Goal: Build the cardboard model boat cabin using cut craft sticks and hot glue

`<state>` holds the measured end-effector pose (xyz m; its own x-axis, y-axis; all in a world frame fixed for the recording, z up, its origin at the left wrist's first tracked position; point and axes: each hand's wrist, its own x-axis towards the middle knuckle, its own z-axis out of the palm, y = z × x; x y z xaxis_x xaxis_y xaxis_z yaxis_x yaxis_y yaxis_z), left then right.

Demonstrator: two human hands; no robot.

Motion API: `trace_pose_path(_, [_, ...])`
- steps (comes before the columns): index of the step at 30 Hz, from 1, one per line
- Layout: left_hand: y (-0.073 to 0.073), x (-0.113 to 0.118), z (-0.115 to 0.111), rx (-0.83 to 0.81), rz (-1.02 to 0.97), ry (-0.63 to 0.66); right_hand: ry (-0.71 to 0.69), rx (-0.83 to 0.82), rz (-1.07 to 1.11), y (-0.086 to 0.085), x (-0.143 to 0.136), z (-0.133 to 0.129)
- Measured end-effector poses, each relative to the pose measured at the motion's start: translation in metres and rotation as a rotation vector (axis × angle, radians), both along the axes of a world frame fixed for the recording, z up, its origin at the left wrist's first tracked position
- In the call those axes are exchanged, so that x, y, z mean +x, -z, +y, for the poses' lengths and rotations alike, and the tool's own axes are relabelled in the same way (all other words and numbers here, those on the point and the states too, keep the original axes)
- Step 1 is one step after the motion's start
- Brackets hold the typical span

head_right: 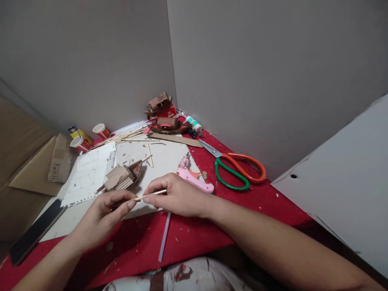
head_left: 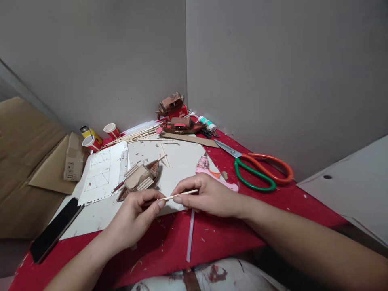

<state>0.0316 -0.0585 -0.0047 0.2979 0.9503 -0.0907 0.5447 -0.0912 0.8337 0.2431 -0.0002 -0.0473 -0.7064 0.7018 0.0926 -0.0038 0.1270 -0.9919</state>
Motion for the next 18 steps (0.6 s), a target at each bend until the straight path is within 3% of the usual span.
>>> trace_pose_path(3, [0.002, -0.005, 0.003, -0.075, -0.065, -0.003, -0.01, 0.061, -0.027, 0.001, 0.0, 0.0])
trace_pose_path(7, [0.008, -0.023, 0.011, -0.204, -0.237, -0.131, 0.092, 0.036, -0.011, 0.002, -0.001, 0.002])
trace_pose_path(12, [0.016, -0.03, 0.014, -0.11, -0.524, -0.229, 0.127, 0.028, -0.018, 0.002, -0.001, 0.001])
trace_pose_path(18, [0.019, -0.015, 0.005, -0.007, -0.595, -0.265, -0.041, 0.042, -0.105, -0.001, -0.002, -0.009])
